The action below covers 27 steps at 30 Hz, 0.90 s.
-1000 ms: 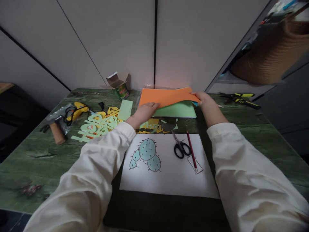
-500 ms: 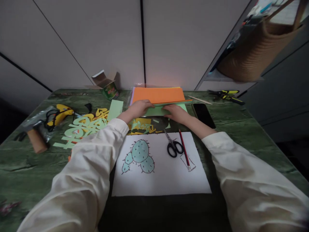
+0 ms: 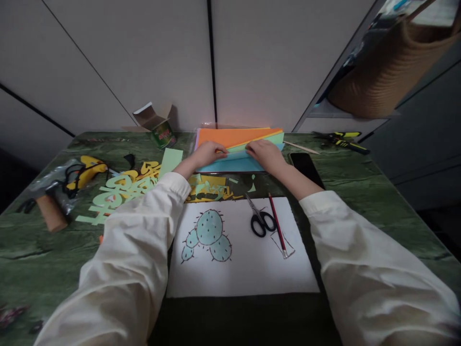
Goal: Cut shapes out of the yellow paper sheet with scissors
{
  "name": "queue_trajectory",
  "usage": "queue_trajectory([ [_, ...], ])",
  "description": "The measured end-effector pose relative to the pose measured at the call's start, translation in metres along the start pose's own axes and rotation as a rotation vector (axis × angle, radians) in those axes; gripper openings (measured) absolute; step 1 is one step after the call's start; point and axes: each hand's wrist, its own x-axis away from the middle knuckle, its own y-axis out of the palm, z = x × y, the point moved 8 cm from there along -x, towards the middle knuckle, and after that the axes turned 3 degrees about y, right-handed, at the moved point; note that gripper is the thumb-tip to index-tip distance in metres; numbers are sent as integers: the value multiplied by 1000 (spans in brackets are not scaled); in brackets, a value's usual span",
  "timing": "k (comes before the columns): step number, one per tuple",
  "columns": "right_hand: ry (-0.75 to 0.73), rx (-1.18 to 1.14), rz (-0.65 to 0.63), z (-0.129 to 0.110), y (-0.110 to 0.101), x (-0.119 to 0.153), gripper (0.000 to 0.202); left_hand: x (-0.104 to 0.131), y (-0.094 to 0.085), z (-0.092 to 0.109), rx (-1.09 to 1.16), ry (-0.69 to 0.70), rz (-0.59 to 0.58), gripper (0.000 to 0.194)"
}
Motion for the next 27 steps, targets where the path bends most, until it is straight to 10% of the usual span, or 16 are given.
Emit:
queue_trajectory([
  [8, -442, 20, -2, -11, 9, 34, 46, -7, -2, -13, 161, -124, -24, 25],
  [19, -421, -19, 4, -6, 20, 42, 53, -4, 4, -23, 459, -284, -57, 19],
  [27, -442, -9, -9, -8, 24, 46, 56, 4, 4, -1, 403, -160, -217, 28],
])
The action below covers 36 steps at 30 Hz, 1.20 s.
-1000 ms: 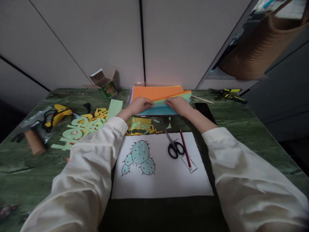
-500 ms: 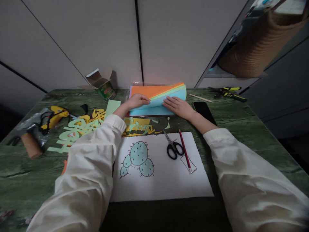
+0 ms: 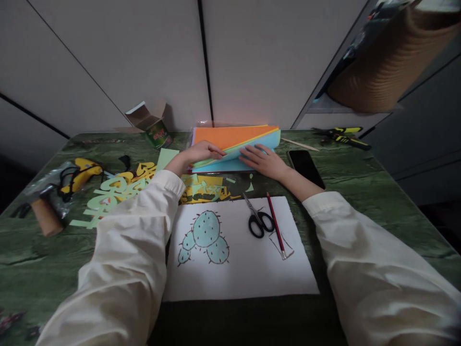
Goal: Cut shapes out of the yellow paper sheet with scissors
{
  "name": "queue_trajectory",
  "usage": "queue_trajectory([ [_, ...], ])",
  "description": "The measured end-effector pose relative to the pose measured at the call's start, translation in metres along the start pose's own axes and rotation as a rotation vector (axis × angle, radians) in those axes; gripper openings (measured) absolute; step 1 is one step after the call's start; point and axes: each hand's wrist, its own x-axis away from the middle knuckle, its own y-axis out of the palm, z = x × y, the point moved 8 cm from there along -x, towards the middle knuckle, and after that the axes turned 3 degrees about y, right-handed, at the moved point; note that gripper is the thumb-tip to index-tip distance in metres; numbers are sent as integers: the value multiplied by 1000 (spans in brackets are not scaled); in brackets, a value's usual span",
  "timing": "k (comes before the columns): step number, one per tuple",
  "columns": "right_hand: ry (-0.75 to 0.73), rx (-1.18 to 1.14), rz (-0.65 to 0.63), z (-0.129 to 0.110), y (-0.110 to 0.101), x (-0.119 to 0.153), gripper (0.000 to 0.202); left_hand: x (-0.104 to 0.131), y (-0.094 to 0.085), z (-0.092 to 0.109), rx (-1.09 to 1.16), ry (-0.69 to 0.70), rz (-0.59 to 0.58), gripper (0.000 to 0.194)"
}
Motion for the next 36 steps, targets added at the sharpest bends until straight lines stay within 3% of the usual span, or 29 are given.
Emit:
queue_trajectory([
  [6, -51, 83, 30, -6, -1, 4, 56, -5, -1, -12, -100, -2, -58, 38],
  [12, -137, 178, 120, -13, -7, 8, 50, -5, 0, -11, -129, 35, -77, 40],
  [15, -177, 203, 145, -18, -10, 10, 43, -4, -3, -7, -142, 47, 2, 34],
  [18, -194, 165, 87, -24, -7, 7, 36, -2, -12, -4, -187, 45, 144, 31],
  [20, -124, 129, 8, -23, -1, 0, 32, -2, -15, -2, -233, 52, 182, 31],
  [22, 38, 111, -23, -15, 2, -8, 28, -3, -15, 0, -254, 66, 170, 30],
  [24, 201, 117, 25, -5, -3, -15, 25, -3, -14, 1, -249, 72, 151, 29],
  [26, 260, 123, 106, 0, -12, -18, 25, -3, -14, 0, -232, 61, 151, 29],
  [29, 130, 127, 169, -2, -19, -18, 30, -3, -13, -2, -203, 39, 149, 29],
  [32, -44, 117, 148, -4, -12, -15, 38, -4, -11, -6, -163, 31, 131, 30],
  [36, -86, 62, 141, 3, -2, -12, 42, -5, -11, -11, -123, 27, 134, 31],
])
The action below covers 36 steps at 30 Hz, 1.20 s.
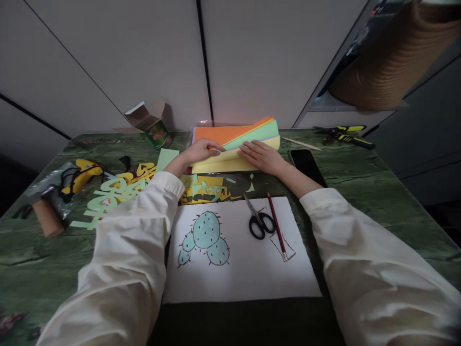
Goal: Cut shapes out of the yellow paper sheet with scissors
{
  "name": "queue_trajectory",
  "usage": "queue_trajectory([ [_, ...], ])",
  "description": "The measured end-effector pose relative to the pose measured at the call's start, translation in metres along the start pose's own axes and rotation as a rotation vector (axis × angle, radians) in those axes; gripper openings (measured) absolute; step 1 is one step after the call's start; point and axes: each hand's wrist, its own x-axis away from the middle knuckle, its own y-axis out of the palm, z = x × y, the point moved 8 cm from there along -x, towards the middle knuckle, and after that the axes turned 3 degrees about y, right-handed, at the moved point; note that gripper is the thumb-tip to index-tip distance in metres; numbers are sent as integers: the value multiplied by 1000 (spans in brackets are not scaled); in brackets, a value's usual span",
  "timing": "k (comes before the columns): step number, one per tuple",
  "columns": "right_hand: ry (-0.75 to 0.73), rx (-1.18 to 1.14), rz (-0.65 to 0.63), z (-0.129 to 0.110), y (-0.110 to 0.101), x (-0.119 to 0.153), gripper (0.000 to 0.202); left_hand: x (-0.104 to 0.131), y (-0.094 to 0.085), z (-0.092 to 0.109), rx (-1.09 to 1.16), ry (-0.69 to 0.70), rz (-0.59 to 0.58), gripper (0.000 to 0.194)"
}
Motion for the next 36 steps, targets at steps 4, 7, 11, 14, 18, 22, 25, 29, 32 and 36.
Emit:
queue_trajectory([
  [4, 29, -40, 18, 2, 5, 1, 44, 2, 0, 0, 41, 3, 7, 32],
  [7, 30, 7, 29, 1, 6, 2, 43, 3, 1, 0, 66, -6, -6, 32],
  [11, 31, 91, 38, -1, 5, 1, 42, 3, 3, 0, 100, -19, -43, 32],
  [14, 29, 104, 25, -3, 4, -1, 41, 2, 2, 3, 117, -6, -58, 31],
  [18, 24, 119, 16, -6, 2, -3, 43, 2, 1, 7, 97, 1, -66, 30],
  [22, 36, 161, -2, -9, 2, -5, 44, 2, 1, 9, 93, -2, -85, 29],
  [25, 54, 175, -30, -11, 4, -6, 44, 2, 1, 9, 87, -10, -95, 29],
  [29, 107, 123, -31, -9, 4, -7, 42, 3, 0, 9, 85, -23, -102, 31],
  [32, 134, 52, -15, -7, 2, -9, 43, 2, 2, 6, 82, -20, -137, 34],
  [36, 124, 59, -13, -7, 1, -10, 43, 0, 5, 1, 63, -16, -176, 37],
])
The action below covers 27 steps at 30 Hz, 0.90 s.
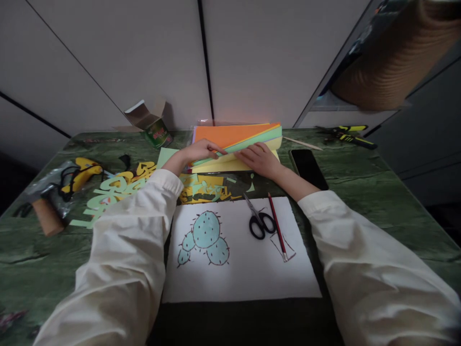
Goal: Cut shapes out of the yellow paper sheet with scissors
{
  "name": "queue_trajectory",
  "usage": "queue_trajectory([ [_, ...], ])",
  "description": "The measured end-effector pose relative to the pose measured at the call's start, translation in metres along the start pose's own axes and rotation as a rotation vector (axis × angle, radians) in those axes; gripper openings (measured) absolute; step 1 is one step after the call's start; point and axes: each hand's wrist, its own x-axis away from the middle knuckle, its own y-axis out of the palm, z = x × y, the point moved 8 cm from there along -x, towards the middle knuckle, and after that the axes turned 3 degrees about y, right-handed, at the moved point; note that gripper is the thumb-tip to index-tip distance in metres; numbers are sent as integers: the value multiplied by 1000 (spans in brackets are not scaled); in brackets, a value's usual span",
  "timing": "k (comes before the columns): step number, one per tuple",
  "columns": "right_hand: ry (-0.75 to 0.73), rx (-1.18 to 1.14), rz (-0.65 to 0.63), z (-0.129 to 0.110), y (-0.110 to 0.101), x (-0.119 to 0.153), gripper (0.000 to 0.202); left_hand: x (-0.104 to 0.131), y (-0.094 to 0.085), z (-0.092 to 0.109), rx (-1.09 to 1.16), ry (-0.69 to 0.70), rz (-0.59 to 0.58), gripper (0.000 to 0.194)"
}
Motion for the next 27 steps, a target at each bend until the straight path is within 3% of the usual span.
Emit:
queue_trajectory([
  [11, -68, -20, -4, -1, 6, -4, 41, 6, -2, 9, 5, -3, 103, 33],
  [17, -46, -58, -28, 0, 9, -4, 41, 5, -1, 9, 37, -6, 99, 32],
  [27, -113, 81, -39, -5, 15, -2, 37, 9, -2, 15, -15, -10, 87, 35],
])
